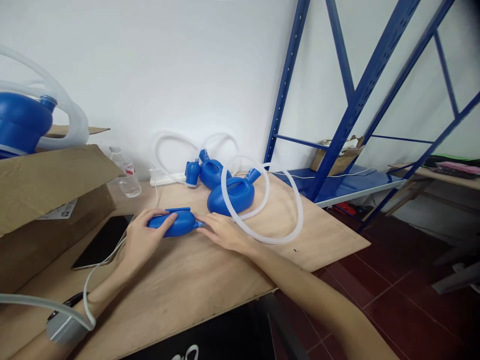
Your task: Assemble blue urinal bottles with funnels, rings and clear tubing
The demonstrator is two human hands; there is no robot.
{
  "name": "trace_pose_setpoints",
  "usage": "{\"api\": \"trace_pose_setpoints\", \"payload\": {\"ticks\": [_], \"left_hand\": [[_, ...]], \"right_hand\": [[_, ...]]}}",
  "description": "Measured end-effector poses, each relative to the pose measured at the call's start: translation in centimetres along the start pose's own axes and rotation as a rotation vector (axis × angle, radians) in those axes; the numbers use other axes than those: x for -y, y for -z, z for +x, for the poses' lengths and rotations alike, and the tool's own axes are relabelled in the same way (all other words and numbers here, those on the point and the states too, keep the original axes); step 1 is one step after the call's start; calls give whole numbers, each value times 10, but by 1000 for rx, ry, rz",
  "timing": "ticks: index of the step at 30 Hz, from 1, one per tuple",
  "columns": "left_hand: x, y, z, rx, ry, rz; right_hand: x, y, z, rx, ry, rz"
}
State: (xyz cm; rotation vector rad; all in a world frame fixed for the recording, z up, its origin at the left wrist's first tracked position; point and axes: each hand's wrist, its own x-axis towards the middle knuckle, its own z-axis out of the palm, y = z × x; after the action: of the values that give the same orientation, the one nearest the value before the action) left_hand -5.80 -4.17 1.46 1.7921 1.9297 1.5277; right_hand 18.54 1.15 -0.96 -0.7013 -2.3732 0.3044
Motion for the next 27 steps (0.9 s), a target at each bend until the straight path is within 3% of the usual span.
{"api": "trace_pose_setpoints", "payload": {"ticks": [6,8,11,13,15,18,20,27], "left_hand": [[12,0,7,139,28,76],[16,1,12,158,-92,148],[8,3,21,210,-399,210],[-7,3,28,413,-531,231],[-24,1,37,685,-553,275],[-46,-6,52,1038,-447,383],[-55,-11,62,1209,-373,459],[-74,-20,77,1421,-402,303]], "right_hand": [[-11,-6,-3,-21,139,-62],[-12,-6,-5,-25,168,-99],[-10,-5,-7,-33,207,-135],[-9,-3,-6,-51,229,-152],[-9,-2,-4,-57,266,-196],[-12,-3,-4,-36,391,-302],[-13,-3,-4,-46,466,-362],[-13,1,-3,-89,540,-528]]}}
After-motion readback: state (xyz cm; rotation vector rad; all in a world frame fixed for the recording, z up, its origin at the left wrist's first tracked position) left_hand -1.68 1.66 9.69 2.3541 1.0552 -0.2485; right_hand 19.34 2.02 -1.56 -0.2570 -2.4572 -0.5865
